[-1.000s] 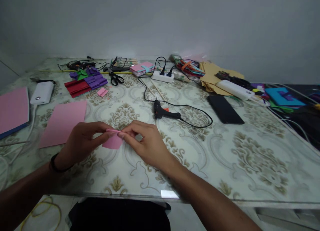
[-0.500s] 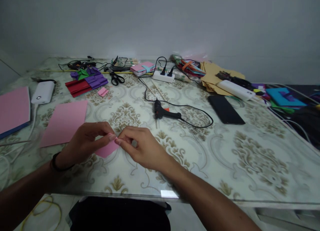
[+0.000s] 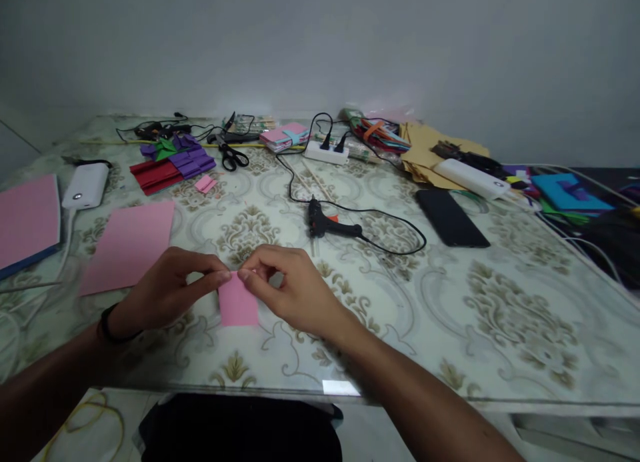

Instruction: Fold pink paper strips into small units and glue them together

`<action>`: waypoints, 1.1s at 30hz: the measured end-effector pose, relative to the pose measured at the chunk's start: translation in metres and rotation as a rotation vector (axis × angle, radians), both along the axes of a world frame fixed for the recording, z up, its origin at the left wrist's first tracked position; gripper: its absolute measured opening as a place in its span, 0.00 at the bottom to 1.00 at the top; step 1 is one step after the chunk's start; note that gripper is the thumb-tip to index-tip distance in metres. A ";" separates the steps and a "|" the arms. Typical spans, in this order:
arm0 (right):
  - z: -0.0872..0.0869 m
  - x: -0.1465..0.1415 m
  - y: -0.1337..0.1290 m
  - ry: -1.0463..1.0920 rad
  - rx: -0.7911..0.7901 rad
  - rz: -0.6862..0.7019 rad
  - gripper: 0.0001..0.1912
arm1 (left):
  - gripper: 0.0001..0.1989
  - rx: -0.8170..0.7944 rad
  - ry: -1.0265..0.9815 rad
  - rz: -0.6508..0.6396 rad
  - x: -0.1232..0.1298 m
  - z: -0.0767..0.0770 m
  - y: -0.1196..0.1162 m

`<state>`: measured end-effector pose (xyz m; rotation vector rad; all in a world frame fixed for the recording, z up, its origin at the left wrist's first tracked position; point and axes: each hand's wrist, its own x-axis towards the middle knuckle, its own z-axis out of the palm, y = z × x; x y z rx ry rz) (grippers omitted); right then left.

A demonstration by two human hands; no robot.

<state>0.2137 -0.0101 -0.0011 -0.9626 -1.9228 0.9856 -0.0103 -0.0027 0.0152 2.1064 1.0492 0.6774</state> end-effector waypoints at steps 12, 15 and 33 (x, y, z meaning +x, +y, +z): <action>0.002 -0.002 0.000 -0.023 -0.023 -0.031 0.11 | 0.11 0.012 -0.117 0.036 0.001 0.002 0.000; 0.001 -0.001 0.000 0.019 -0.003 -0.075 0.11 | 0.10 -0.008 -0.101 0.028 0.002 0.000 0.001; 0.005 0.000 -0.002 0.121 0.071 -0.038 0.06 | 0.04 0.156 -0.084 -0.012 0.001 -0.009 0.000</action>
